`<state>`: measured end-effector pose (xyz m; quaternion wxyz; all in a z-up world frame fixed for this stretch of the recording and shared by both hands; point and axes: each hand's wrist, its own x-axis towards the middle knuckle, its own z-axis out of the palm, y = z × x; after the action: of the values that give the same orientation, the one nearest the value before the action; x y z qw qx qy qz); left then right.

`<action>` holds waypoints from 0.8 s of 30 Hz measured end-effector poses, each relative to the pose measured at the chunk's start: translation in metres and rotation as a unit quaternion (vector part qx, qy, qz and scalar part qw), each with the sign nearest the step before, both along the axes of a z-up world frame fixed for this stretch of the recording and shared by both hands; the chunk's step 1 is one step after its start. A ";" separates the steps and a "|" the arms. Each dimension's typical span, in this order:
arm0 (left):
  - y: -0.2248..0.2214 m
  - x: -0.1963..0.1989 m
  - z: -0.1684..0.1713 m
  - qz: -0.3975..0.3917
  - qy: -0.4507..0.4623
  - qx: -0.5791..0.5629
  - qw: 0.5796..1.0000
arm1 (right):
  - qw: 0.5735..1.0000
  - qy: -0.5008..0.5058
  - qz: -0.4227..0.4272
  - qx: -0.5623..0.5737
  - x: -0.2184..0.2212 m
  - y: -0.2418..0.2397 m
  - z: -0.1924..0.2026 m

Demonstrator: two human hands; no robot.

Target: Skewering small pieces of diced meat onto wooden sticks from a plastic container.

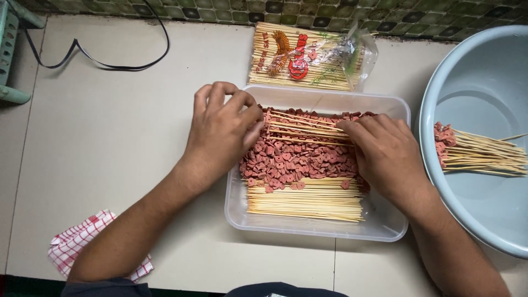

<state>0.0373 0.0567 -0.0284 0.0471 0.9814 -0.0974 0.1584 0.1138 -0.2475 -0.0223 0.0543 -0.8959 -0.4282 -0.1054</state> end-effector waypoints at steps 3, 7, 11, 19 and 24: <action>-0.006 0.000 -0.002 0.002 0.013 0.016 1.000 | 0.999 0.027 0.009 -0.027 0.000 0.001 -0.007; -0.009 -0.002 0.002 0.003 0.006 0.031 1.000 | 0.998 0.052 0.023 -0.016 0.002 0.007 -0.002; -0.010 -0.004 0.007 0.000 0.012 0.021 1.000 | 0.996 0.081 0.023 -0.031 0.005 0.009 -0.003; -0.017 -0.004 0.019 -0.012 0.007 0.004 1.000 | 0.995 0.094 0.013 -0.040 0.005 0.010 -0.006; -0.033 0.011 0.032 -0.109 0.124 -0.023 0.986 | 0.991 0.119 -0.003 -0.067 0.006 0.014 -0.001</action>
<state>0.0485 0.0238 0.0035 0.0985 0.9755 -0.1939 0.0318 0.1193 -0.2339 -0.0236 0.0444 -0.9048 -0.4223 0.0312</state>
